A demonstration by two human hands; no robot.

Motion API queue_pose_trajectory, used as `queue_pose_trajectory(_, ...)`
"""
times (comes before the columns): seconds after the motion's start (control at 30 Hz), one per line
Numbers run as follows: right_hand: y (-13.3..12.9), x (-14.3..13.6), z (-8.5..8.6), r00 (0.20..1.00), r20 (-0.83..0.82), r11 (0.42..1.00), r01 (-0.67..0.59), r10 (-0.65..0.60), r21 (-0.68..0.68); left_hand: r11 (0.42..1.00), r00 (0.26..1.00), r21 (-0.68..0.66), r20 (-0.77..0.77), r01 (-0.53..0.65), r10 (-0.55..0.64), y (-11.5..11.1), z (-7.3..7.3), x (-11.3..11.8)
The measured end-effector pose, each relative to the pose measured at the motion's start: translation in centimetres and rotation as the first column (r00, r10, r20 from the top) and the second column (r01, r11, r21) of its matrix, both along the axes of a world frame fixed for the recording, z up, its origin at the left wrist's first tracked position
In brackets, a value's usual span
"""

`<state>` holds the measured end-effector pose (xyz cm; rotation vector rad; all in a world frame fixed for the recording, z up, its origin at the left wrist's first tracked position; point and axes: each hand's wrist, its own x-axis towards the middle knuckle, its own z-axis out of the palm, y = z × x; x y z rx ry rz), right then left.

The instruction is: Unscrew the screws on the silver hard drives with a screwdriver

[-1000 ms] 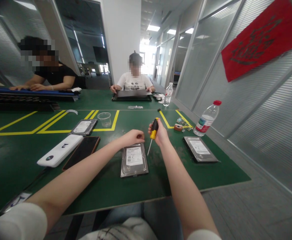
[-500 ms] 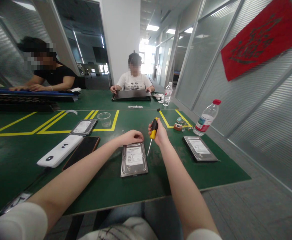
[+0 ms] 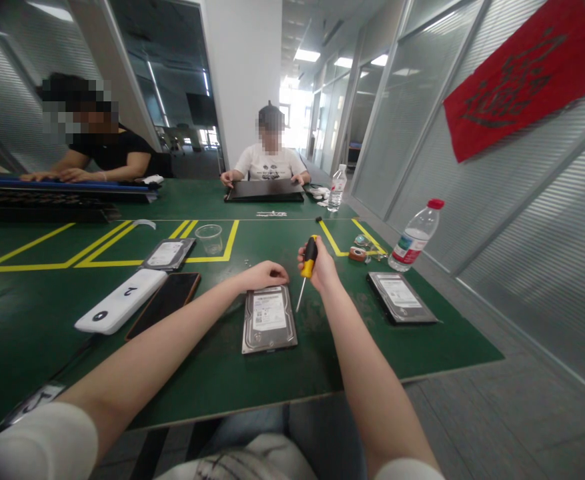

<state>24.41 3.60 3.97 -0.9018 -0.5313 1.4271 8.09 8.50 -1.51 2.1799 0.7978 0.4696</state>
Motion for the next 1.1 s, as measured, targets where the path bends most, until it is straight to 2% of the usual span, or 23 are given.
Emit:
queue_pose_trajectory(0.67,0.20,0.03,-0.30,1.000,0.002,1.000,0.000,0.000,0.026,0.996,0.994,-0.021,-0.069,-0.081,0.080,-0.36,-0.02,0.44)
queue_pose_trajectory(1.1,0.36,-0.01,-0.30,0.999,-0.042,0.999,0.020,-0.018,0.041,0.996,0.994,-0.016,-0.068,-0.082,0.081,-0.59,0.18,0.47)
